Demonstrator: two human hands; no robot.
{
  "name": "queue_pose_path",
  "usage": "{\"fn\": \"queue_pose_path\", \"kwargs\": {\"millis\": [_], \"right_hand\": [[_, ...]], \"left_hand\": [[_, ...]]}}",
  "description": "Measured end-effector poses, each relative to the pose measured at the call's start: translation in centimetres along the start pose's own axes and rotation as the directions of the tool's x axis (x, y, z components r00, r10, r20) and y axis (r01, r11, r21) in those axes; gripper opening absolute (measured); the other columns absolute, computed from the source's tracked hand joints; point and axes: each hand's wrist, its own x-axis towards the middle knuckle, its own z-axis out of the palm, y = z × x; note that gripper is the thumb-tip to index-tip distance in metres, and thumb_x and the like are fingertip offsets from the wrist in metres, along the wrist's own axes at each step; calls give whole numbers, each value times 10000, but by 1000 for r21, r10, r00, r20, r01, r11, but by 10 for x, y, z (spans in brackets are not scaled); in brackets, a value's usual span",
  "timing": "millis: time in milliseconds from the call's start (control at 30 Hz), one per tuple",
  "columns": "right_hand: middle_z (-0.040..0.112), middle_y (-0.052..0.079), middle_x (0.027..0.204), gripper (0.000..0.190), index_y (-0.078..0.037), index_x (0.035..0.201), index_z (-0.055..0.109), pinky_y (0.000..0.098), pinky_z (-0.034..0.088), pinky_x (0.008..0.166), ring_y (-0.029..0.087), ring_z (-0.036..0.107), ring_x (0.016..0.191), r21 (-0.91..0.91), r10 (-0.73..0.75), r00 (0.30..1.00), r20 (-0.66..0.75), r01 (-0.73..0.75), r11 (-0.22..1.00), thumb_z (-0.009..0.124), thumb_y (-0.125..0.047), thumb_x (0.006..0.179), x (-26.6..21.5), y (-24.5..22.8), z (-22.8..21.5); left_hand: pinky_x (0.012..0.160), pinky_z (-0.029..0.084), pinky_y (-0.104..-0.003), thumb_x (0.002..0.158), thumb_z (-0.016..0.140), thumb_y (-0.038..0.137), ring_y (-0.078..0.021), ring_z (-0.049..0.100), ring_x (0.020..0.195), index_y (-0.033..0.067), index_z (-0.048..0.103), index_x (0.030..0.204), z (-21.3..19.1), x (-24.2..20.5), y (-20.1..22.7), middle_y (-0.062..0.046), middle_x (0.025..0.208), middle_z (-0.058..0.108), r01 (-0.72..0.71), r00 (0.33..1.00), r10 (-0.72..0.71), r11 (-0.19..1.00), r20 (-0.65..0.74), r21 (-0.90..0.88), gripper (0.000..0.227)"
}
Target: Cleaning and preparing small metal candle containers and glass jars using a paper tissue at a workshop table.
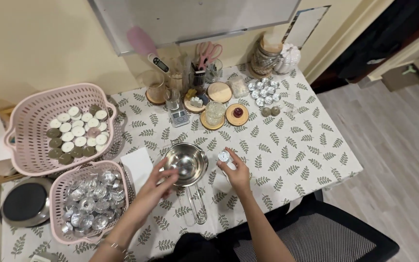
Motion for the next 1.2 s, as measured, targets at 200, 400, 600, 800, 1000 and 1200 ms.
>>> {"fn": "queue_pose_path", "kwargs": {"millis": [200, 400, 600, 800, 1000, 1200], "right_hand": [[749, 143, 1260, 673, -210, 1429, 610, 384, 488, 1041, 229, 660, 1237, -175, -40, 999, 3, 40, 984, 822, -376, 812, 27, 33, 16], [691, 110, 1110, 664, -449, 1439, 558, 465, 561, 814, 314, 713, 961, -602, 110, 982, -151, -179, 778, 739, -565, 811, 25, 9, 32], [629, 125, 1141, 718, -440, 1473, 501, 472, 566, 754, 328, 691, 938, -680, 58, 987, -150, -146, 719, 710, -639, 815, 32, 26, 39], [646, 110, 1109, 867, -313, 1518, 456, 446, 556, 817, 291, 672, 995, -590, 85, 990, -114, -136, 796, 795, -551, 756, 27, 29, 29], [659, 116, 1236, 774, -276, 1474, 513, 432, 530, 936, 288, 641, 1140, -511, 40, 994, -105, -89, 855, 821, -455, 787, 26, 34, 28], [664, 119, 1296, 735, -265, 1456, 542, 435, 520, 971, 295, 647, 1177, -471, 46, 994, -95, -86, 878, 822, -406, 790, 23, 12, 35]], "left_hand": [[649, 487, -299, 849, 729, 404, -152, 543, 734, 199, 262, 1604, -44, -20, -28, -64, 1289, 671, 22, 959, -18, 1000, -282, 11, 911], [638, 478, -290, 842, 718, 294, -139, 554, 738, 182, 310, 1595, -73, -25, -41, -83, 1258, 654, -34, 910, 9, 998, -414, -53, 865], [597, 437, -279, 835, 706, 190, -125, 518, 705, 162, 315, 1597, -87, -20, -53, -99, 1229, 652, -94, 901, 2, 977, -433, -191, 857], [612, 450, -294, 829, 722, 176, -131, 527, 724, 125, 249, 1609, -92, -21, -53, -95, 1234, 636, -100, 890, 2, 977, -455, -190, 914], [678, 485, -281, 837, 721, 190, -127, 555, 769, 109, 250, 1612, -105, -18, -60, -81, 1241, 639, -113, 866, 9, 978, -501, -178, 910], [700, 482, -293, 841, 711, 193, -122, 547, 773, 112, 270, 1614, -120, -26, -71, -84, 1250, 641, -189, 830, 46, 961, -556, -203, 894]]}}
